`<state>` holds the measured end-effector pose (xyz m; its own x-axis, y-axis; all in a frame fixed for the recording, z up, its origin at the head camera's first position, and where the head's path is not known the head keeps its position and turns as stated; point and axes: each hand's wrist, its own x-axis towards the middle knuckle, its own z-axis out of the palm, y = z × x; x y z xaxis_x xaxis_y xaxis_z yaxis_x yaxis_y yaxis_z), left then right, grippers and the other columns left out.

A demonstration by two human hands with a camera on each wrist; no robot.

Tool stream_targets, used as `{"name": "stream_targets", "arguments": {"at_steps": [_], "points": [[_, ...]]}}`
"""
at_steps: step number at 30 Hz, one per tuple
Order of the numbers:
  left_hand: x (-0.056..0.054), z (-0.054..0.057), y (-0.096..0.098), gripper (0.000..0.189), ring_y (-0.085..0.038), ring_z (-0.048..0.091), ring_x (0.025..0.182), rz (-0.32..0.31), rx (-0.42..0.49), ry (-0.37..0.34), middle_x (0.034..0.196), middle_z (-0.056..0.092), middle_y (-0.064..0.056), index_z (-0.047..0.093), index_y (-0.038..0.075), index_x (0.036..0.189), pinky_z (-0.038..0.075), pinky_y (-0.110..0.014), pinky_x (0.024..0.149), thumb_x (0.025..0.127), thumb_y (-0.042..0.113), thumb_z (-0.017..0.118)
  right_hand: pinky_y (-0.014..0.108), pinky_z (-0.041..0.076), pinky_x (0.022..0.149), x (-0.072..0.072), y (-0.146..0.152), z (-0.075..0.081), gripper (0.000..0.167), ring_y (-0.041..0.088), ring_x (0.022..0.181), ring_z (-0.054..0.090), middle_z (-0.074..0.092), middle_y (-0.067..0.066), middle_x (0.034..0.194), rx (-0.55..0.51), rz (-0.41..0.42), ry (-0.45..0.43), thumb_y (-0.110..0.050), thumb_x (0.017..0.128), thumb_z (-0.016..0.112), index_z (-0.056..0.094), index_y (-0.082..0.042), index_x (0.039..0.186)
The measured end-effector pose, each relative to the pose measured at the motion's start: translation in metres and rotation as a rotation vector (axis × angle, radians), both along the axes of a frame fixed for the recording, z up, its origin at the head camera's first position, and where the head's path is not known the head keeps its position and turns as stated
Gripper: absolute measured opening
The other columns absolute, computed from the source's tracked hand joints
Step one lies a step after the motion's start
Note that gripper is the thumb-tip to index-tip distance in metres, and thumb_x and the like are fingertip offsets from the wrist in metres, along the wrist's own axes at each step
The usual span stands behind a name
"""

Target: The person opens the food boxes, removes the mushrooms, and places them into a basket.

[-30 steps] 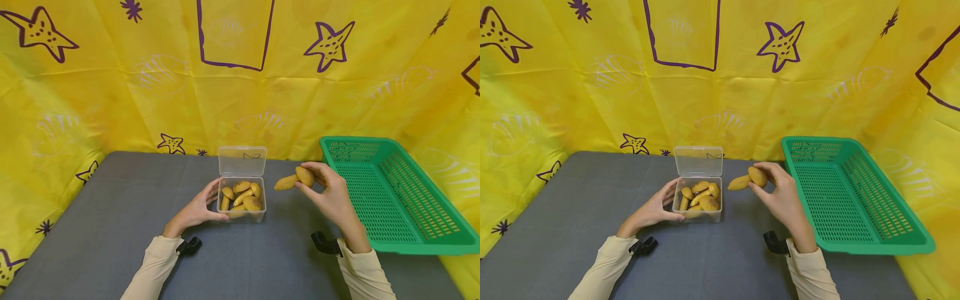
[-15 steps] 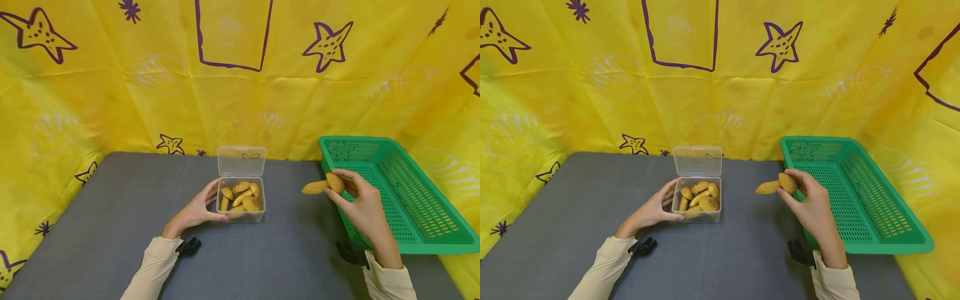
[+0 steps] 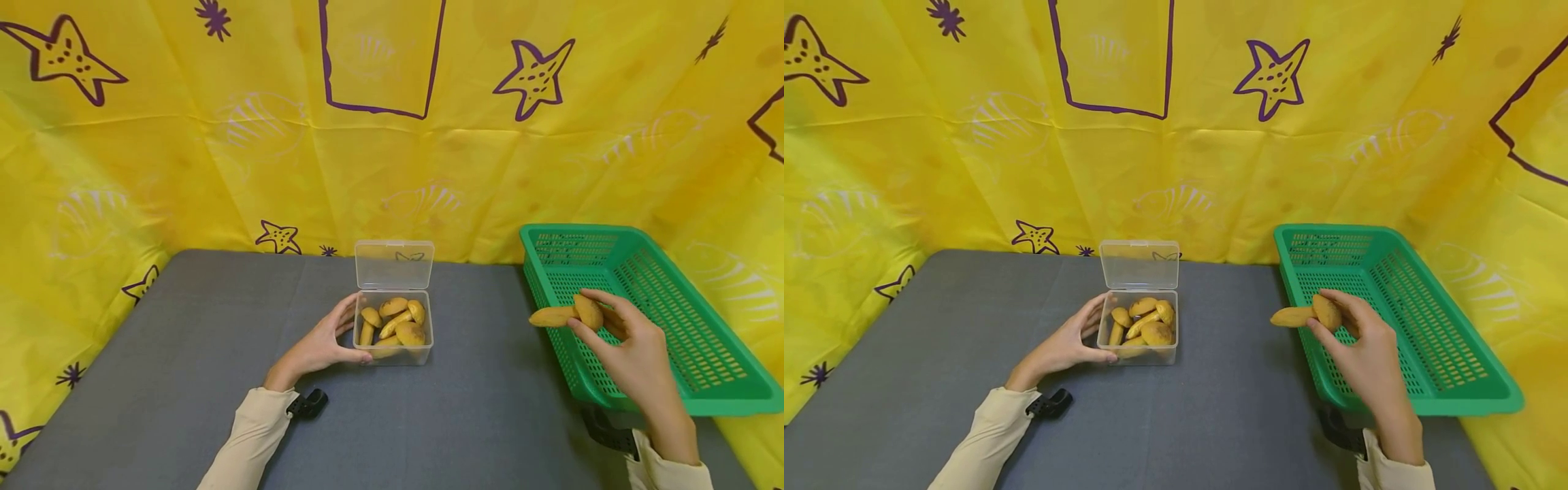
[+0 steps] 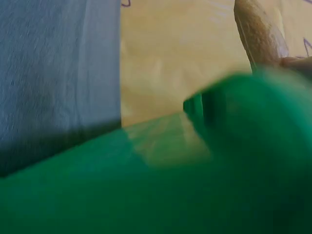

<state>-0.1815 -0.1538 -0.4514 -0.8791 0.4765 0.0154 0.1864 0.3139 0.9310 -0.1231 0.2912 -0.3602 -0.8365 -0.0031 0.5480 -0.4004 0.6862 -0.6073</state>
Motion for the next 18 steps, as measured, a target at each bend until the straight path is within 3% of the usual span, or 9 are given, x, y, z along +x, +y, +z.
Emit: {"name": "stream_targets", "arguments": {"at_steps": [18], "points": [[-0.001,-0.003,0.0,0.113,-0.033,0.023,0.152,0.006,-0.006,0.003,0.165,0.02,-0.014,0.01,0.018,0.16,0.028,-0.053,0.121,0.078,0.024,0.087,-0.007,0.041,0.078,0.015,0.049,-0.007,0.055,-0.032,0.097,0.049,0.05,-0.042,0.112,0.049,-0.135,-0.06,0.001,0.08,0.08,0.062,-0.006,0.131]]}}
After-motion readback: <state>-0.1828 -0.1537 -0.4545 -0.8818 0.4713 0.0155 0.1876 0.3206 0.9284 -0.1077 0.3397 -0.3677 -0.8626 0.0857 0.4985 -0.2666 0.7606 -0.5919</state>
